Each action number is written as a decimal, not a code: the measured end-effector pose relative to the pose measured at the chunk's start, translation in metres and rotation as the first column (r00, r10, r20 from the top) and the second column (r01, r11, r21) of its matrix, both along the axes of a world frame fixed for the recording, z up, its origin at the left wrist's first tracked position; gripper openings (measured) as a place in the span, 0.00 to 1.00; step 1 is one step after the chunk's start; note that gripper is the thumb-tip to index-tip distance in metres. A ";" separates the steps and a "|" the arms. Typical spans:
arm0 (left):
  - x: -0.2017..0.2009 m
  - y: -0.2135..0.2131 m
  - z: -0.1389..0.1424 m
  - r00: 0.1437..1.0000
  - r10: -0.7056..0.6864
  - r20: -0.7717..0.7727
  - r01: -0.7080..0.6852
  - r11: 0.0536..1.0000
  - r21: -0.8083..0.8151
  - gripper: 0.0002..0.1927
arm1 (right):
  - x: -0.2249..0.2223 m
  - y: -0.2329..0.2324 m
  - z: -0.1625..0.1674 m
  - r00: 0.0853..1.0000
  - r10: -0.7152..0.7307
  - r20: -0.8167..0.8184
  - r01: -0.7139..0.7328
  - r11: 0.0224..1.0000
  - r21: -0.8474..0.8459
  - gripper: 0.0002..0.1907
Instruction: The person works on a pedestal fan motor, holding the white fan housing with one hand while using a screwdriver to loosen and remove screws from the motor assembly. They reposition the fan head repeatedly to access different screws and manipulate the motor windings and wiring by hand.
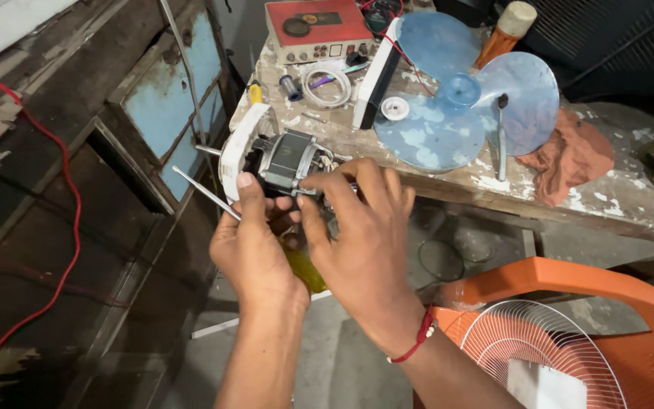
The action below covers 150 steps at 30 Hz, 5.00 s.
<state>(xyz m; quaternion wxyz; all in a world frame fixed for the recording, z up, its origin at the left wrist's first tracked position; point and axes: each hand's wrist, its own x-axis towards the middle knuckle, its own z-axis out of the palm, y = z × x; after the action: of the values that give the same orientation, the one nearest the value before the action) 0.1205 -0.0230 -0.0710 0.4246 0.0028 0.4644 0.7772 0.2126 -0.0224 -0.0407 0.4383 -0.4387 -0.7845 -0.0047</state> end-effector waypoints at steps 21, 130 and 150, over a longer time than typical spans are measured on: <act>-0.003 -0.004 0.002 1.000 -0.025 0.012 0.026 0.999 -0.031 0.19 | 0.001 0.003 0.001 1.000 0.020 0.006 -0.020 0.999 -0.029 0.13; 0.005 -0.003 0.001 1.000 0.010 0.002 -0.009 1.000 -0.012 0.16 | 0.007 0.001 -0.005 0.982 0.103 -0.161 -0.104 0.995 0.000 0.10; 0.004 -0.004 0.005 1.000 -0.002 -0.025 0.000 0.997 -0.076 0.14 | 0.009 0.001 -0.012 0.980 0.088 -0.177 -0.089 0.996 0.005 0.13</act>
<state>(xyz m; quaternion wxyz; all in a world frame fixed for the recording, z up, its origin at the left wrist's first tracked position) 0.1248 -0.0270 -0.0662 0.4189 -0.0033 0.4988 0.7588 0.2216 -0.0215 -0.0532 0.5052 -0.4027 -0.7613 0.0551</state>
